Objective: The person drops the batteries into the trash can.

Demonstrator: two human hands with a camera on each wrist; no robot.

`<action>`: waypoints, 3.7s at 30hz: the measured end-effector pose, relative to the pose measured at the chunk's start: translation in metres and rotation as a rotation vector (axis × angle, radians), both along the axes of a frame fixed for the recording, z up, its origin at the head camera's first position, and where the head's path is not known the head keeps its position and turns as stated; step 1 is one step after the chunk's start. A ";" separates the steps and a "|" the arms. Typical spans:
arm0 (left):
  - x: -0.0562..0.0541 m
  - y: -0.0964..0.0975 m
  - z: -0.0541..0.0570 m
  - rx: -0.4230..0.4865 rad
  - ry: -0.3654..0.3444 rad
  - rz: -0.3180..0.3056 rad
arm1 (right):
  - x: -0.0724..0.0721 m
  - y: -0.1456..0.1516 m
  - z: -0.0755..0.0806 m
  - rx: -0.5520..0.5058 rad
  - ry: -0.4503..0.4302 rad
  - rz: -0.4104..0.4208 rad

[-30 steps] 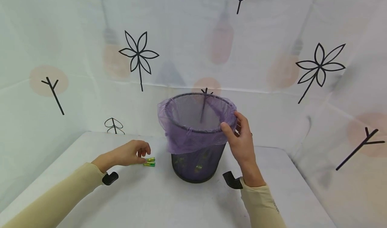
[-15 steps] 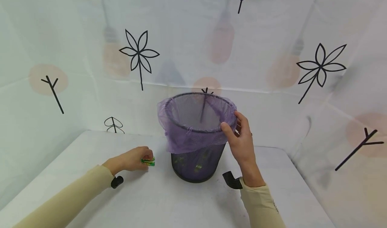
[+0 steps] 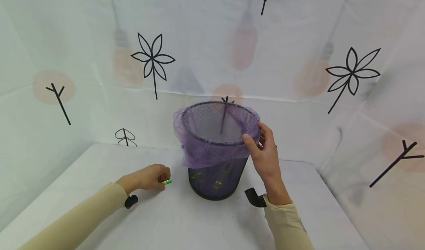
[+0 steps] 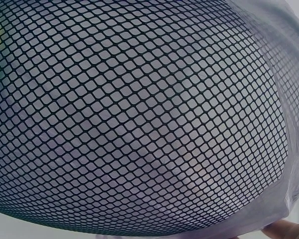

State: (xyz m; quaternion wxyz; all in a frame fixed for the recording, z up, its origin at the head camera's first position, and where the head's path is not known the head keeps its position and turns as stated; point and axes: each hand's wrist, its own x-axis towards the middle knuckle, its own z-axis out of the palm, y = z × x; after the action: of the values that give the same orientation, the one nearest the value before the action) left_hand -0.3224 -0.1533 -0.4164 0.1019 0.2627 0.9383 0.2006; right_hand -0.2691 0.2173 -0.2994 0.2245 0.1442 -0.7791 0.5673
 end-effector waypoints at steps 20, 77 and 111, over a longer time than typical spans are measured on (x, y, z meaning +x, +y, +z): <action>0.003 0.005 -0.004 0.036 -0.050 -0.036 | -0.001 0.000 -0.001 0.004 -0.003 0.001; 0.012 0.071 0.249 0.186 0.216 -0.251 | 0.000 -0.001 -0.002 -0.003 -0.005 -0.019; -0.025 0.144 0.210 0.123 0.124 -0.210 | 0.001 -0.003 -0.001 0.014 -0.007 -0.021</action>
State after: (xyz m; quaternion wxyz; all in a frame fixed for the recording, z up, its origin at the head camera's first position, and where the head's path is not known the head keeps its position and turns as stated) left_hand -0.3479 -0.0090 -0.2065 0.0476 0.3770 0.8961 0.2294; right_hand -0.2680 0.2147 -0.3001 0.2264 0.1357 -0.7854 0.5599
